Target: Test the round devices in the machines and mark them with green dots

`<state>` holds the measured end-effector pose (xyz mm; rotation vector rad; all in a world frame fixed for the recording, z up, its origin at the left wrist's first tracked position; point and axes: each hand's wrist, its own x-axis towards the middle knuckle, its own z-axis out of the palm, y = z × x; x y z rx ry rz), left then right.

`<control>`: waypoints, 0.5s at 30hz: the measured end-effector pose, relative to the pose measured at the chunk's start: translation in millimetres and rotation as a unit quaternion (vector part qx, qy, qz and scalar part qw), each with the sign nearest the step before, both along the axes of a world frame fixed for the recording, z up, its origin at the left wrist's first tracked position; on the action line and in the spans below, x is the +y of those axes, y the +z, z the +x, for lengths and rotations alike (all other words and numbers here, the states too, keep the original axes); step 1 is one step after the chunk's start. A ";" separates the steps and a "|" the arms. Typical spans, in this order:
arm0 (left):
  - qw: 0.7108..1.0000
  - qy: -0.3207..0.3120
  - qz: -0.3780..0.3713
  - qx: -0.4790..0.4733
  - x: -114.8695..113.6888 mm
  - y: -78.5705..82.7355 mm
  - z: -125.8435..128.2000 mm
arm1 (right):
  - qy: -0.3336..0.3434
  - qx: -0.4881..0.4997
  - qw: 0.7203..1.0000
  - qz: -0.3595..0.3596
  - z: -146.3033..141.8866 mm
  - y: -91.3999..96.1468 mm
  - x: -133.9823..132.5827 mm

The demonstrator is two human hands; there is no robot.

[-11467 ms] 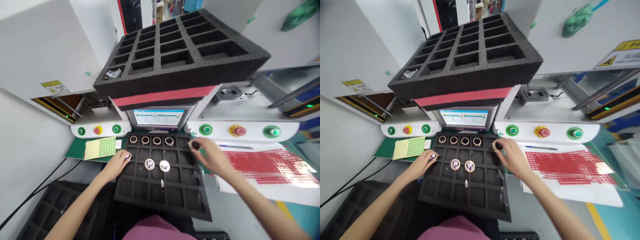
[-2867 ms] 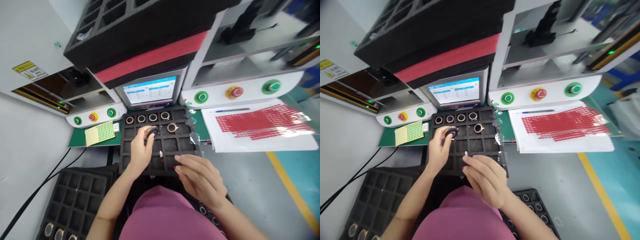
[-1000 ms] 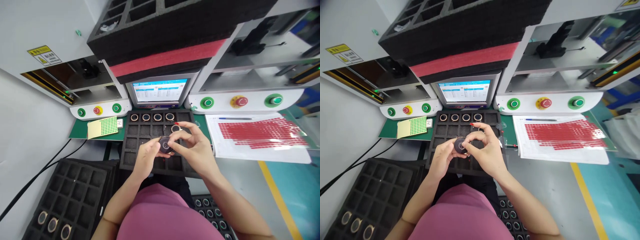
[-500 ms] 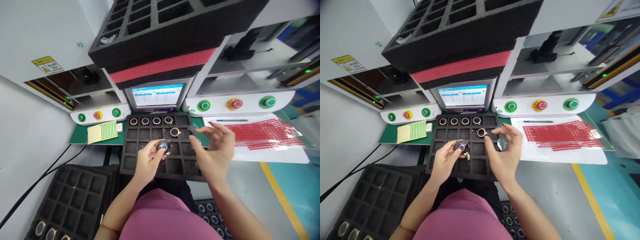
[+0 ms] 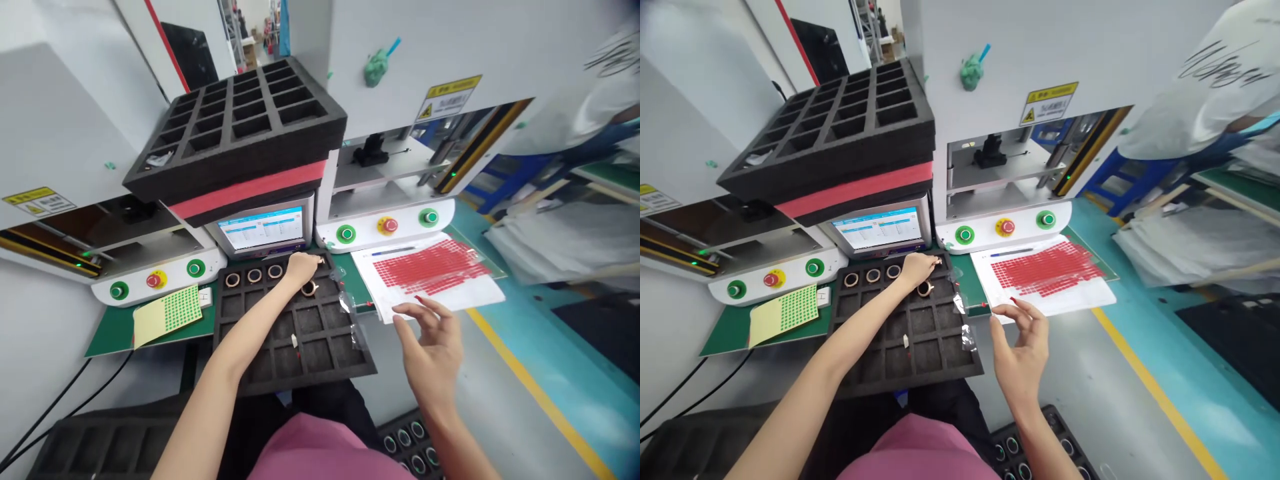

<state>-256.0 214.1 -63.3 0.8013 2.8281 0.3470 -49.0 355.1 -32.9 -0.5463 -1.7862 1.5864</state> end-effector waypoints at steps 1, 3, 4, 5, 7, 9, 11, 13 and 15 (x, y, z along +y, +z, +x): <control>1.000 -0.019 -0.018 -0.001 2.2 -2.6 -1.9 | -0.004 -0.004 1.000 0.000 1.1 -1.9 2.9; 0.997 -0.056 -0.044 -0.005 4.7 -5.7 -3.8 | -0.007 -0.014 1.000 0.000 2.4 -5.5 6.9; 0.996 -0.072 -0.053 -0.006 5.3 -6.4 -4.1 | -0.002 -0.020 1.000 -0.002 2.5 -7.2 7.9; 0.994 -0.086 -0.061 -0.008 5.4 -6.7 -4.1 | 0.005 -0.027 1.000 -0.004 2.1 -8.9 8.4; 0.992 -0.105 -0.070 -0.012 3.9 -6.6 -4.2 | 0.023 -0.040 0.999 -0.006 -0.8 -12.2 8.8; 0.990 -0.119 -0.073 -0.018 0.7 -5.7 -5.6 | 0.045 -0.046 0.998 0.001 -6.6 -16.2 9.6; 0.989 -0.125 -0.070 -0.025 -3.2 -3.9 -9.1 | 0.076 -0.048 0.996 0.027 -15.8 -21.3 11.6; 0.990 -0.122 -0.065 -0.033 -6.1 -0.7 -13.7 | 0.103 -0.050 0.991 0.063 -28.6 -27.6 15.1; 0.992 -0.105 -0.057 -0.037 -7.5 4.3 -15.8 | 0.110 -0.058 0.988 0.092 -44.2 -34.8 19.5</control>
